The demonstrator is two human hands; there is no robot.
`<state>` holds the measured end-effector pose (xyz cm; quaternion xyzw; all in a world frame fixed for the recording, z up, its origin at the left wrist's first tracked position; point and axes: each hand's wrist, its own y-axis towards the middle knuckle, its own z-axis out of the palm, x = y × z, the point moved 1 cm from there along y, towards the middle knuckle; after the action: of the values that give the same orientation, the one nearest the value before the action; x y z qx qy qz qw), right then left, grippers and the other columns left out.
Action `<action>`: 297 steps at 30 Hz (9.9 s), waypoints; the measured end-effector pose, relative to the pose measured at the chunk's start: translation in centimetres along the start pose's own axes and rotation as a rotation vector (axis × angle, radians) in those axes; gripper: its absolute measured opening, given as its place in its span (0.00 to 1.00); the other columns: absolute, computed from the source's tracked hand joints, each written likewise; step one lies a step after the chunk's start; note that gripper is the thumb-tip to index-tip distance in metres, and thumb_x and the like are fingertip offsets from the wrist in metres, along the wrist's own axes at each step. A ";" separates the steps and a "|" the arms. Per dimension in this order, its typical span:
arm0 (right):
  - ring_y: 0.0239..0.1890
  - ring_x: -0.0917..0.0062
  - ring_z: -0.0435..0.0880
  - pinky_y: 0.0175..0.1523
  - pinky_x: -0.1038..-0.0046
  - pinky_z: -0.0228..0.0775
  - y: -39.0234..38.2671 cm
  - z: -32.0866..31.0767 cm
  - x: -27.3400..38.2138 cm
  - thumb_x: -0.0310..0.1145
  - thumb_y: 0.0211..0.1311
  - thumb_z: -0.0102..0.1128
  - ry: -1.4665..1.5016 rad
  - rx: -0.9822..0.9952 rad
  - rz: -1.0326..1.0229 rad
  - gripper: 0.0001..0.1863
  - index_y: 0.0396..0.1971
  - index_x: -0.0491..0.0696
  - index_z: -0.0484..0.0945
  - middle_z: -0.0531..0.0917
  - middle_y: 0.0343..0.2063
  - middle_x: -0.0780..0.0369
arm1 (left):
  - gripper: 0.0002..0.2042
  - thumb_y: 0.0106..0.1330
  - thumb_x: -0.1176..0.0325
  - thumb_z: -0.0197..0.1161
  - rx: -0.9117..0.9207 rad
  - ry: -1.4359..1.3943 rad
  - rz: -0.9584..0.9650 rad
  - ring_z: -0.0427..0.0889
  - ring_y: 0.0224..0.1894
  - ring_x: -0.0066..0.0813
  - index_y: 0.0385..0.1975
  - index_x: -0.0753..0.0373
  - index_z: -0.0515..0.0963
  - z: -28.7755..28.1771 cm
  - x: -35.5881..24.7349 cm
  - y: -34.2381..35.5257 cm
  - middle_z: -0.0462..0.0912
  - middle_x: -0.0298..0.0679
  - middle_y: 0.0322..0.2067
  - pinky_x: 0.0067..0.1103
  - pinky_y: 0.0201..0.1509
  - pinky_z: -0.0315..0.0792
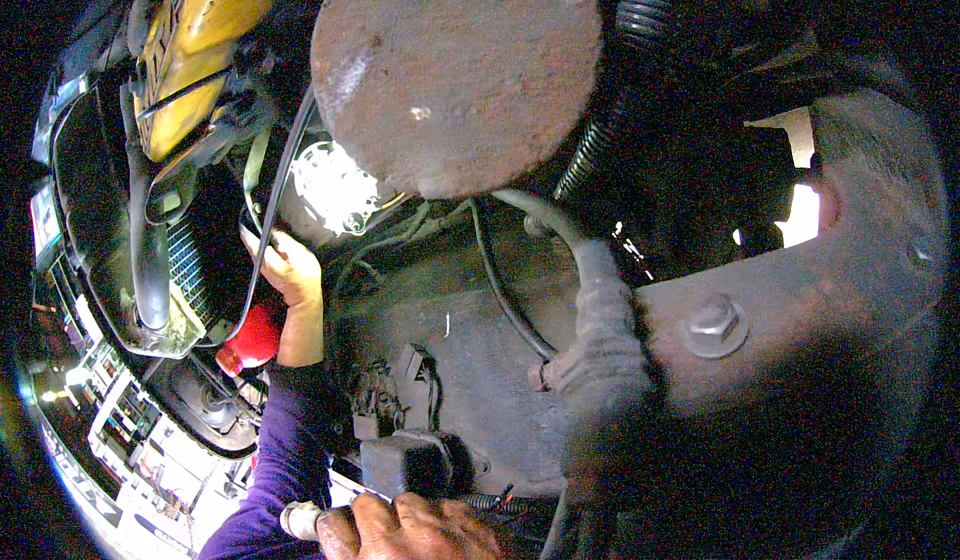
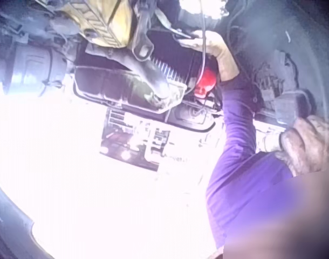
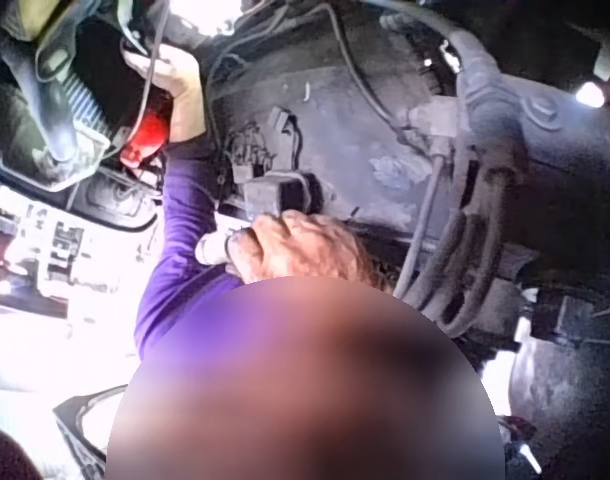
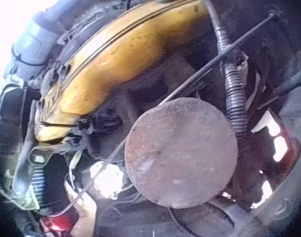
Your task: The person works under the hood of a car, using a wrench to loosen and remove bolts from a component near the alternator. They disconnect electrical connectors, remove a part, and then reattach the connectors and bolts.
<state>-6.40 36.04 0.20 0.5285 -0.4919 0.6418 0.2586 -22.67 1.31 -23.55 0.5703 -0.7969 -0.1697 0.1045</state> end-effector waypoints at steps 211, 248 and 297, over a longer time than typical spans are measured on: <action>0.39 0.67 0.83 0.43 0.65 0.77 -21.5 22.8 2.3 0.34 0.51 0.67 -0.795 -0.372 0.344 0.16 0.41 0.46 0.81 0.76 0.34 0.59 | 0.29 0.64 0.52 0.60 -0.112 0.127 -0.159 0.82 0.57 0.52 0.52 0.74 0.77 9.5 0.9 2.7 0.80 0.54 0.57 0.39 0.62 0.75; 0.52 0.53 0.77 0.59 0.55 0.69 -22.4 14.8 0.8 0.35 0.75 0.56 -0.867 -0.861 0.023 0.15 0.52 0.40 0.76 0.78 0.48 0.49 | 0.30 0.70 0.53 0.63 1.106 -0.101 0.265 0.75 0.65 0.52 0.66 0.67 0.71 -14.3 -3.4 1.7 0.76 0.59 0.61 0.37 0.68 0.70; 0.40 0.58 0.87 0.44 0.62 0.80 -17.6 28.2 6.6 0.32 0.54 0.70 -0.500 -0.085 -0.334 0.21 0.47 0.43 0.77 0.85 0.36 0.54 | 0.25 0.76 0.58 0.61 0.779 -1.553 -0.718 0.82 0.50 0.32 0.65 0.67 0.69 -48.2 -8.8 -26.9 0.84 0.44 0.47 0.25 0.57 0.73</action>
<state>18.57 16.02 11.42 0.7324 -0.4729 0.4193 0.2532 21.07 -5.50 10.54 0.5038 -0.4208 -0.2462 -0.7131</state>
